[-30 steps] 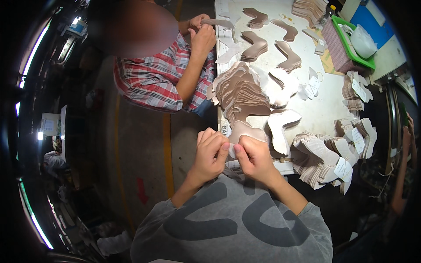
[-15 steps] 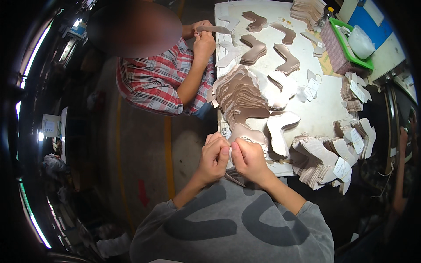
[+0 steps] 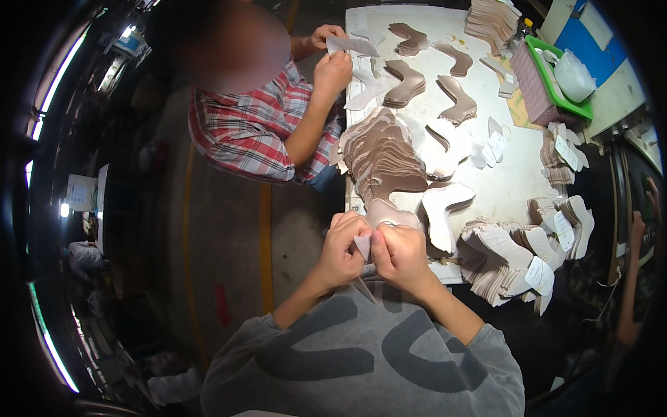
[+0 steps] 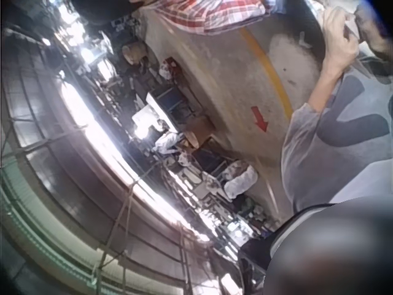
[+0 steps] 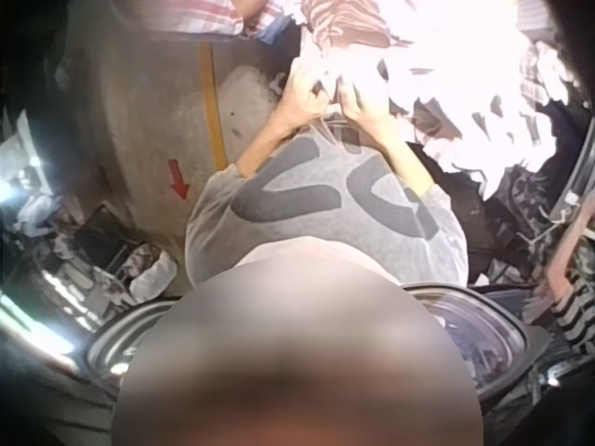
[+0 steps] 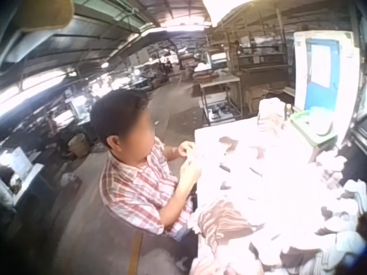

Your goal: The person repeatedly picks up beige shoe-shaped parts from a table and peels off a thin white film from their surfaces by hand. The person places the peeled parts back on the table and continues the process with additional parts.

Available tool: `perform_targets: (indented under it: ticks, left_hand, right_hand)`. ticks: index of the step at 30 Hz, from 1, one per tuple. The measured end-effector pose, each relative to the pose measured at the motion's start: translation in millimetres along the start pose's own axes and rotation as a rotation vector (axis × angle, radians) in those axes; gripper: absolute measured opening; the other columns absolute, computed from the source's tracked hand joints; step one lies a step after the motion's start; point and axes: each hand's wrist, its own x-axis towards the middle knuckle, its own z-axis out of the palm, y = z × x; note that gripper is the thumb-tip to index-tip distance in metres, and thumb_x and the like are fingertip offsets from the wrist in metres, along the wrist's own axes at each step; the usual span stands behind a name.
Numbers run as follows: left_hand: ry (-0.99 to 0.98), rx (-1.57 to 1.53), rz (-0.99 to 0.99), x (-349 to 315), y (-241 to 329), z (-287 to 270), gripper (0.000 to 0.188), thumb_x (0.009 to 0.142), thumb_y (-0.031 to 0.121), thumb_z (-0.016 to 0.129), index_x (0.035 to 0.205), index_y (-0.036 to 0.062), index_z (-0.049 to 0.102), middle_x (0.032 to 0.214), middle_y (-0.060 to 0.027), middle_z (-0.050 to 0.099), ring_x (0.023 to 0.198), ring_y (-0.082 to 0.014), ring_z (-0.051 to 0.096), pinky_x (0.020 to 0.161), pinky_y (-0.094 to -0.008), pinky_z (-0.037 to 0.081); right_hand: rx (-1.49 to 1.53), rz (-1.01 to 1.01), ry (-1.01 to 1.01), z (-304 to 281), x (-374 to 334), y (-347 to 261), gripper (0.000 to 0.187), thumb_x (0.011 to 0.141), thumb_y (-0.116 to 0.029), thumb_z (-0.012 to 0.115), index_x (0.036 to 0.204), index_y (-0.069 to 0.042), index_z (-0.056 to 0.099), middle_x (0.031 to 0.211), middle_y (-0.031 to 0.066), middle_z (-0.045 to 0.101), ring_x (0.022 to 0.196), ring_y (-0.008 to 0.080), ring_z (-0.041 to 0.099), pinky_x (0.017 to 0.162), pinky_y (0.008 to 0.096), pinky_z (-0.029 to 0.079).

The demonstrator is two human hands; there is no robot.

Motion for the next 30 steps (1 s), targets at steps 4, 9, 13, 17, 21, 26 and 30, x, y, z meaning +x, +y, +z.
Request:
perform_targets:
  ticks: [4,9,13,17,21,26,30]
  left_hand:
    - [-0.003,0.09,0.022,2.2,-6.2,-2.9,0.011,0.093,0.007,0.06,0.083,0.0043,0.056,0.076,-0.0088,0.053,0.075,-0.029,0.053,0.079,-0.0381,0.038]
    - [-0.019,0.012,-0.028,-0.1,-9.8,-1.9,0.012,0.093,0.008,0.061,0.083,0.0037,0.055,0.077,-0.0089,0.054,0.076,-0.0289,0.054,0.08,-0.0373,0.038]
    - [-0.048,0.0,-0.042,-1.3,-14.8,0.2,0.012,0.095,0.008,0.059,0.084,0.0041,0.056,0.077,-0.0098,0.053,0.077,-0.0291,0.053,0.081,-0.0379,0.037]
    - [0.0,-0.116,-0.098,-3.4,-16.6,1.9,0.016,0.099,0.009,0.058,0.084,0.0038,0.054,0.076,-0.0109,0.05,0.075,-0.0305,0.052,0.079,-0.0389,0.038]
    - [-0.021,-0.121,-0.102,-2.4,-18.5,3.6,0.018,0.1,0.009,0.056,0.084,0.0028,0.053,0.075,-0.0112,0.05,0.072,-0.0312,0.051,0.076,-0.0399,0.039]
    - [-0.008,-0.11,-0.059,-2.9,-21.2,4.5,0.02,0.102,0.011,0.055,0.083,0.0029,0.054,0.073,-0.0106,0.05,0.069,-0.0301,0.051,0.076,-0.0398,0.04]
    - [0.004,-0.207,-0.117,-7.0,-26.9,1.5,0.023,0.103,0.013,0.056,0.083,0.003,0.054,0.075,-0.0103,0.053,0.071,-0.0294,0.052,0.077,-0.0387,0.041]
  right_hand:
    - [0.043,0.165,-0.028,3.4,2.8,2.5,0.029,0.1,-0.011,0.06,0.073,-0.004,0.053,0.058,0.0151,0.053,0.05,0.035,0.055,0.051,0.0438,0.042]
    - [-0.036,0.137,-0.006,3.0,3.6,1.7,0.028,0.101,-0.011,0.059,0.074,-0.004,0.054,0.058,0.0145,0.055,0.052,0.0349,0.058,0.051,0.0432,0.044]
    - [0.027,0.077,-0.011,3.3,1.8,3.3,0.03,0.101,-0.011,0.058,0.072,-0.005,0.053,0.058,0.0146,0.055,0.051,0.0353,0.058,0.052,0.0432,0.044]
    - [-0.066,0.073,-0.001,4.6,4.9,9.7,0.029,0.101,-0.011,0.059,0.073,-0.005,0.054,0.058,0.0155,0.055,0.051,0.0355,0.057,0.052,0.044,0.043]
    - [-0.064,0.078,0.015,7.3,6.1,8.0,0.03,0.101,-0.012,0.059,0.072,-0.006,0.054,0.058,0.0144,0.056,0.05,0.0353,0.056,0.052,0.0442,0.043]
    - [-0.021,0.042,-0.014,2.6,8.3,3.2,0.03,0.101,-0.014,0.06,0.073,-0.005,0.055,0.059,0.0155,0.057,0.051,0.0357,0.057,0.052,0.045,0.043]
    - [-0.06,0.045,-0.022,6.9,10.7,4.3,0.03,0.102,-0.013,0.058,0.073,-0.005,0.055,0.059,0.0155,0.055,0.051,0.0353,0.056,0.052,0.0449,0.042]
